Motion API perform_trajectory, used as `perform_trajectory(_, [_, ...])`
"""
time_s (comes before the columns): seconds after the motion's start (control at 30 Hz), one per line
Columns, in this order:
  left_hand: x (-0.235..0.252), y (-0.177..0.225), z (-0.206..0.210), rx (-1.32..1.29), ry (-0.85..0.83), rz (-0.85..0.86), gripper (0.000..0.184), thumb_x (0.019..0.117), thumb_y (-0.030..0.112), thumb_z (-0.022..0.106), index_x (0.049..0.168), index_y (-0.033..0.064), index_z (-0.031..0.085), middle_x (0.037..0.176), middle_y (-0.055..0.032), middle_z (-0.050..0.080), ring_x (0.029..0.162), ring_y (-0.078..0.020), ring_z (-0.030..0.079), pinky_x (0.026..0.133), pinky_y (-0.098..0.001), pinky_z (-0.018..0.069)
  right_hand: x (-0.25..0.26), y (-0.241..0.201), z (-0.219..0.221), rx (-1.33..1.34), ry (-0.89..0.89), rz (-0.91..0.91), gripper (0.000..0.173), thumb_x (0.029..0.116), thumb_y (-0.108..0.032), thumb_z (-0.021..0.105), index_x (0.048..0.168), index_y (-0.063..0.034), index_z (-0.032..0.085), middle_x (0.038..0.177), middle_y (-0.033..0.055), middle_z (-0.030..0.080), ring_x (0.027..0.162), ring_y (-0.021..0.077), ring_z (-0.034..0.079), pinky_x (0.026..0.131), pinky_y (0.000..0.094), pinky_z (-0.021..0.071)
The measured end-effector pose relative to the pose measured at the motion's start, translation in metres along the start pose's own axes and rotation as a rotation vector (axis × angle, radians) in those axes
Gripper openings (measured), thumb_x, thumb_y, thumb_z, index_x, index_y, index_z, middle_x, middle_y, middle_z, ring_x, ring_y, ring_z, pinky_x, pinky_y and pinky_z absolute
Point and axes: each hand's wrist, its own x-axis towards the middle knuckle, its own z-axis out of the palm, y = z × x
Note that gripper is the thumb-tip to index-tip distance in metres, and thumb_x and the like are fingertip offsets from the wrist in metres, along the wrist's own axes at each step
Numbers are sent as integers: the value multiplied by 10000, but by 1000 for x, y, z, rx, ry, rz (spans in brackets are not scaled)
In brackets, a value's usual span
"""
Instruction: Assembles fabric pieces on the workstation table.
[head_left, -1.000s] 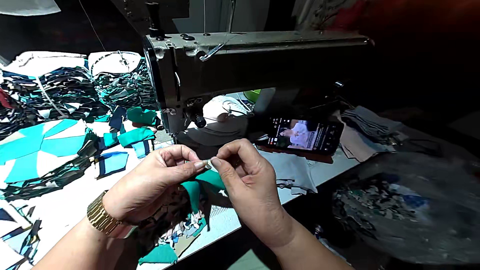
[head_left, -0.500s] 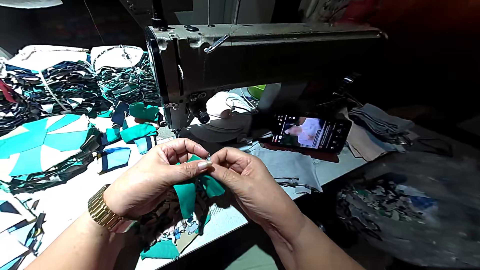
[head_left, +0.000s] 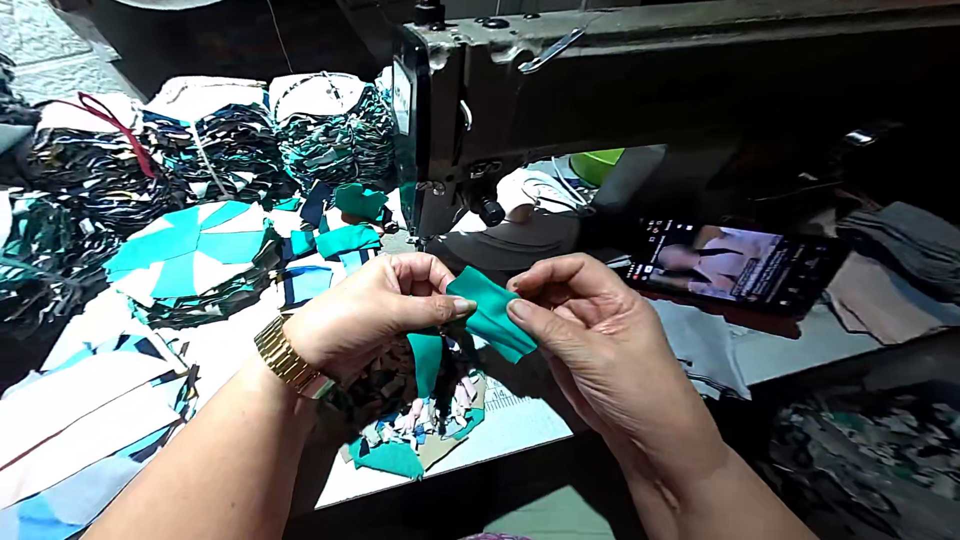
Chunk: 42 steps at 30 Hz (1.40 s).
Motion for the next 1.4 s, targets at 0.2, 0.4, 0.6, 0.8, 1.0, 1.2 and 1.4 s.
perform_trajectory(0.2, [-6, 11, -11, 110, -81, 58, 66, 960, -4, 633, 939, 58, 625, 757, -12, 680, 704, -61, 671, 673, -216, 583, -11, 1, 3, -75, -111, -8, 238, 895, 66, 687, 1105, -41, 656, 998, 56, 677, 839, 106, 679, 750, 221, 606])
perform_trajectory(0.4, [-15, 23, -21, 494, -344, -33, 106, 934, 65, 722, 880, 46, 633, 614, 5, 606, 532, -43, 604, 498, -171, 516, -38, -5, 19, -218, -214, 127, 168, 878, 5, 710, 1010, -92, 672, 903, 40, 693, 627, 119, 670, 522, 235, 600])
perform_trajectory(0.6, [-6, 12, -15, 836, -296, -173, 163, 918, 174, 771, 862, 57, 672, 665, -1, 631, 572, -43, 598, 543, -189, 505, -44, 17, 20, -737, -271, -163, 41, 889, -104, 700, 905, -125, 669, 854, -55, 626, 698, -7, 601, 587, 137, 529])
perform_trajectory(0.8, [-4, 11, -16, 912, -311, -169, 181, 909, 193, 783, 850, 58, 678, 666, 5, 622, 570, -37, 575, 545, -189, 485, -36, 15, 12, -743, -309, -198, 34, 914, -141, 701, 919, -108, 705, 899, -21, 615, 757, 15, 599, 623, 140, 520])
perform_trajectory(1.0, [-5, 12, -18, 883, -332, -178, 183, 906, 179, 786, 824, 56, 677, 656, 4, 631, 559, -32, 586, 533, -179, 493, -34, 0, 19, -737, -311, -288, 95, 919, -92, 686, 979, -67, 755, 954, 11, 640, 851, 37, 630, 716, 152, 551])
perform_trajectory(1.2, [-4, 10, -20, 939, -309, -183, 201, 925, 224, 769, 825, 72, 684, 647, 14, 623, 563, -32, 579, 534, -187, 478, -40, 10, 26, -890, -492, -261, 258, 945, -169, 660, 1171, -98, 764, 966, -2, 582, 820, 57, 577, 668, 156, 501])
perform_trajectory(1.4, [-3, 8, -19, 1056, -236, -123, 162, 924, 219, 771, 833, 102, 706, 673, 32, 642, 586, -38, 580, 560, -217, 471, -35, 6, 26, -1003, -619, -200, 387, 973, -222, 633, 1328, -74, 680, 1052, 33, 558, 878, 109, 585, 704, 201, 527])
